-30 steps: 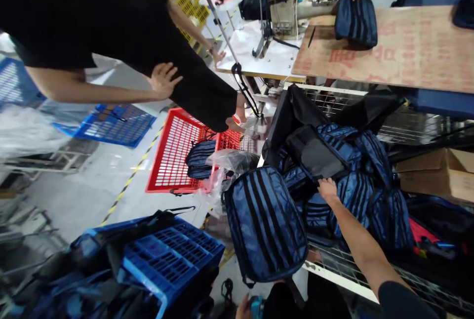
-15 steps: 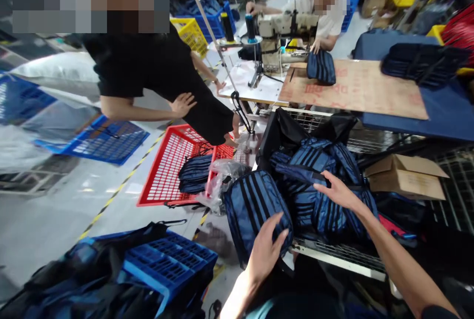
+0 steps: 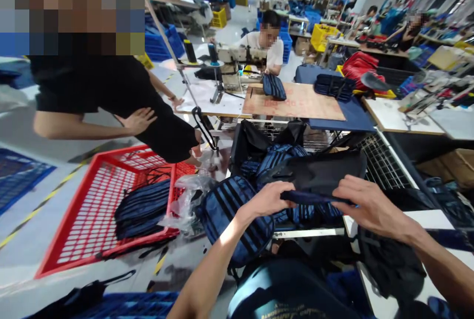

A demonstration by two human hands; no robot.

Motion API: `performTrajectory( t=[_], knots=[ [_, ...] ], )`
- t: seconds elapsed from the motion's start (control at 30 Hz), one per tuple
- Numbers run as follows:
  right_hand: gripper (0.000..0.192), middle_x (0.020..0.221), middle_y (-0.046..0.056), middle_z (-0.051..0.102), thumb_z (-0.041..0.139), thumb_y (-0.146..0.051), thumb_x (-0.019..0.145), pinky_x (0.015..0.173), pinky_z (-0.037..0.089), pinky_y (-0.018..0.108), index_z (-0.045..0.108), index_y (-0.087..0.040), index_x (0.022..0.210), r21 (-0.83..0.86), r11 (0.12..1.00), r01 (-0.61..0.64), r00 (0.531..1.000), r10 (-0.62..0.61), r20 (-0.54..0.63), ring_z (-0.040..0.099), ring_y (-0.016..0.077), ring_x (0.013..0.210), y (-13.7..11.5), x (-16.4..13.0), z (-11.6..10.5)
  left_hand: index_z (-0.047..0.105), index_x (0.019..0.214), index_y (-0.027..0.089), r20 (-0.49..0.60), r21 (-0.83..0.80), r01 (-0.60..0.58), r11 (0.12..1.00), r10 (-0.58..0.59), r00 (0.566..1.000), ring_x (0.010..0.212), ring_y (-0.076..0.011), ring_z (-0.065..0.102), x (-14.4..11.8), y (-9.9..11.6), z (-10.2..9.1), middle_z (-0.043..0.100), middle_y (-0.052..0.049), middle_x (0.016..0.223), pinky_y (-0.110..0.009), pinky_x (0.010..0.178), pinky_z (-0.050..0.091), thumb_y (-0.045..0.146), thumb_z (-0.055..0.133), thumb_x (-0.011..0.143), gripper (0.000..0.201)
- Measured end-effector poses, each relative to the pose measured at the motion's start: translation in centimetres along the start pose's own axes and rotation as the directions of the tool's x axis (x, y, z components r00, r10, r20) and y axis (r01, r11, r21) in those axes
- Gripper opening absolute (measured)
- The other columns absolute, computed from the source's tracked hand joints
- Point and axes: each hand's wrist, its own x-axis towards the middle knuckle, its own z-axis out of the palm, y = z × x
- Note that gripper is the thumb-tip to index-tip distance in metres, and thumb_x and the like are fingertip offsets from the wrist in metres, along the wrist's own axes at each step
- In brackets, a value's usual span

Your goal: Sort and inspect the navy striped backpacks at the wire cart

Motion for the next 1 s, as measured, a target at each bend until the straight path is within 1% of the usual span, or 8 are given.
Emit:
performTrajectory(
  t=[0.07,0.17,0.27,0.37,0.6,0.77,0.83,1.0],
  knots=[
    [0.028,0.079,0.003,0.069,0.064,-0.047,0.107,0.070,0.051,0.036,0.073,-0.029,0.088,-0.107,0.993,-0.055,0.955,0.021,-0.295,0.063,0.0230,0.075,0.0,-1.1,-1.3,0.082,0.100,0.025,-0.054,0.024,0.055,0.998,-0.053,0.997,0.096,-0.0239,0.072,-1.2,-1.3,-1.0,0.081,-0.002,0.101,-0.031,0.089,0.052,0.042,0.085,0.090,0.019],
    [0.020,0.081,0.003,0.070,0.073,-0.041,0.103,0.071,0.051,0.036,0.071,-0.027,0.089,-0.233,0.959,-0.158,0.771,-0.027,-0.636,0.065,0.0229,0.076,0.8,-2.2,-3.0,0.080,0.116,0.026,-0.143,0.034,0.104,0.994,-0.098,0.985,0.112,-0.0303,0.074,-3.2,-2.9,-1.9,0.083,-0.006,0.119,-0.036,0.098,0.054,0.048,0.089,0.086,0.039],
    [0.016,0.084,0.006,0.072,0.076,-0.037,0.101,0.073,0.050,0.037,0.072,-0.025,0.090,-0.315,0.904,-0.290,0.617,-0.076,-0.784,0.067,0.0239,0.078,2.1,-2.6,-4.1,0.076,0.116,0.025,-0.132,0.131,0.079,0.988,-0.062,0.989,0.105,-0.0300,0.075,-4.8,-2.8,-1.4,0.082,-0.008,0.117,-0.036,0.092,0.056,0.052,0.084,0.091,0.038],
    [0.027,0.086,0.010,0.074,0.073,-0.047,0.102,0.070,0.045,0.037,0.071,-0.024,0.088,-0.365,0.802,-0.473,0.562,-0.044,-0.826,0.068,0.0267,0.082,3.5,-2.6,-4.2,0.071,0.109,0.025,-0.197,0.321,0.070,0.944,-0.006,0.980,0.094,-0.0252,0.075,-5.4,-1.2,-1.7,0.078,-0.005,0.103,-0.033,0.085,0.055,0.047,0.065,0.106,0.022],
    [0.040,0.074,0.007,0.067,0.055,-0.049,0.105,0.061,0.025,0.033,0.061,-0.022,0.076,-0.422,0.667,-0.614,0.638,0.105,-0.763,0.053,0.0189,0.067,4.7,-0.8,-2.7,0.062,0.086,0.025,-0.575,0.356,0.282,0.891,-0.030,0.818,0.078,-0.0190,0.065,-5.5,2.7,-9.9,0.066,0.003,0.080,-0.029,0.072,0.042,0.040,0.070,0.099,0.022],
    [0.050,0.075,0.007,0.068,0.050,-0.057,0.109,0.061,0.018,0.033,0.064,-0.021,0.078,-0.432,0.575,-0.695,0.621,0.178,-0.763,0.040,0.0149,0.060,7.0,1.2,-3.5,0.058,0.087,0.023,-0.268,-0.013,0.127,0.992,-0.126,0.955,0.080,-0.0165,0.056,-9.3,5.6,-9.2,0.058,0.005,0.083,-0.026,0.072,0.045,0.056,0.074,0.094,0.037],
    [0.050,0.073,0.007,0.067,0.047,-0.055,0.110,0.061,0.017,0.033,0.066,-0.020,0.080,-0.447,0.568,-0.691,0.643,0.200,-0.739,0.037,0.0144,0.058,8.2,1.8,-3.6,0.058,0.090,0.024,-0.272,-0.014,0.143,0.990,-0.141,0.952,0.080,-0.0168,0.056,-10.1,5.8,-8.3,0.058,0.005,0.085,-0.027,0.071,0.045,0.057,0.073,0.096,0.037],
    [0.040,0.069,0.005,0.066,0.046,-0.045,0.105,0.057,0.022,0.031,0.068,-0.022,0.081,-0.488,0.753,-0.442,0.806,0.094,-0.584,0.049,0.0160,0.056,9.8,1.8,-1.4,0.060,0.091,0.024,-0.702,0.438,0.444,0.781,-0.011,0.712,0.079,-0.0199,0.063,-8.8,3.0,-10.6,0.064,0.000,0.088,-0.029,0.068,0.041,0.030,0.057,0.103,0.013]
  ],
)
